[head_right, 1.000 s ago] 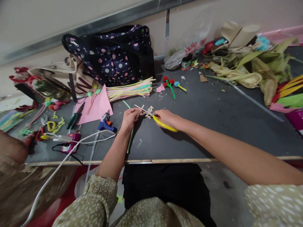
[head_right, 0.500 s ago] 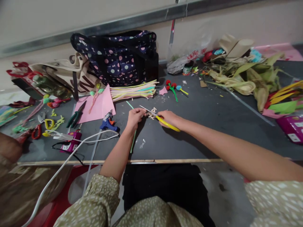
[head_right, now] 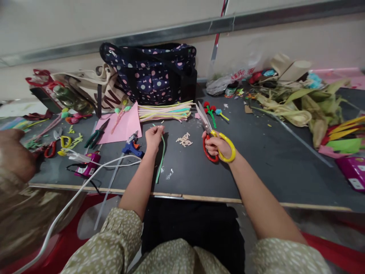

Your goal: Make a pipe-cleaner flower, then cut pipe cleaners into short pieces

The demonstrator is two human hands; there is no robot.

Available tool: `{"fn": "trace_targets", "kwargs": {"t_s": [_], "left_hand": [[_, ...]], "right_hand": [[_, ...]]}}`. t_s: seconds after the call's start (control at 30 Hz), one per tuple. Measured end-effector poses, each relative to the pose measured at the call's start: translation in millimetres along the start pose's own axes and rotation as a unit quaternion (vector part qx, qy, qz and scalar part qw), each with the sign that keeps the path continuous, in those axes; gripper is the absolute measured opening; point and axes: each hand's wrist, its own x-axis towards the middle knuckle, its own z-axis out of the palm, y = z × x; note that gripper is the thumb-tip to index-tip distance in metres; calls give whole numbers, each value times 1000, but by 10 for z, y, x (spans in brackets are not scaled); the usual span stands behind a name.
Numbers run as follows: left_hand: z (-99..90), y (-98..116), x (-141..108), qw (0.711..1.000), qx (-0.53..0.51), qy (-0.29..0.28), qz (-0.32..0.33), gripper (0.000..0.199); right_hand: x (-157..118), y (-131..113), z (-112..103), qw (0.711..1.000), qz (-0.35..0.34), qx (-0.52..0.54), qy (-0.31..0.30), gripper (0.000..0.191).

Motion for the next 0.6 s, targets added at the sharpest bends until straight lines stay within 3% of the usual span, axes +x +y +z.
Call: {"fn": "trace_targets", "kwargs": {"t_s": [0.1, 0.3, 0.47, 0.6], "left_hand": [[-25, -47, 16, 998, 48, 13, 45, 24], [-10, 37, 125, 980, 191, 17, 45, 15], [127, 213, 300, 931, 361, 8, 44, 15], [213, 237, 413, 895, 445, 8, 24, 21]], "right_hand": [[30, 81, -64, 996, -20, 83, 4, 28], [23, 118, -4, 989, -6, 147, -21, 30], [19, 140, 73, 986, 22, 139, -84, 31], [-3, 151, 87, 986, 10, 122, -110, 31]]}}
